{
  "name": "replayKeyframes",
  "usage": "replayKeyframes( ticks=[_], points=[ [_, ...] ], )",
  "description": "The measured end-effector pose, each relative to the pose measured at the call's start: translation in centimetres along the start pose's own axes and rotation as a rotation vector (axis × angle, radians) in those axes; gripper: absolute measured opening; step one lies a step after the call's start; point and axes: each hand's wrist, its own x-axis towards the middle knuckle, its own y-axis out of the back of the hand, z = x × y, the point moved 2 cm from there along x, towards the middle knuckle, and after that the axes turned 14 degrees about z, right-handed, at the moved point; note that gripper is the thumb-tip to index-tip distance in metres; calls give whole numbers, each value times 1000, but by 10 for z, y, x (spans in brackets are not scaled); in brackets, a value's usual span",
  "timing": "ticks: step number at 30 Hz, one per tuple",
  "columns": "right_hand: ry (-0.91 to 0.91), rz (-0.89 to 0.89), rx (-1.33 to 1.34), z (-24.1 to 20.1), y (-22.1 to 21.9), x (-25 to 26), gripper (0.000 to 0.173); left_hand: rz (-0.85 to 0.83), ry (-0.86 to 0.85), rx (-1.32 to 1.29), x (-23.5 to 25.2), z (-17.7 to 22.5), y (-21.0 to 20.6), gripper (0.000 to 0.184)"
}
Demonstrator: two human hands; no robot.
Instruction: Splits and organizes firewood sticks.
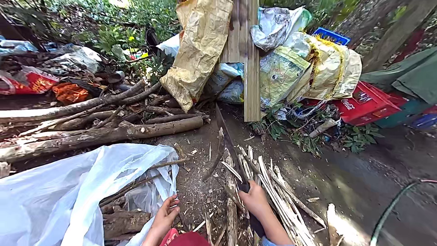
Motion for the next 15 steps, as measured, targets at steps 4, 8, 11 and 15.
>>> replayKeyframes(
  ticks=[4,8,11,15],
  points=[
    [201,269,133,-13,20,-39,39,28,69,27,6,-21,17,47],
    [-62,3,-93,34,-40,-27,45,76,139,38,11,-30,21,44],
    [-204,-19,-31,55,-59,8,46,46,115,16,9,-19,12,43],
    [-180,82,322,43,-28,12,36,-3,82,23,5,-19,8,42]
  ],
)
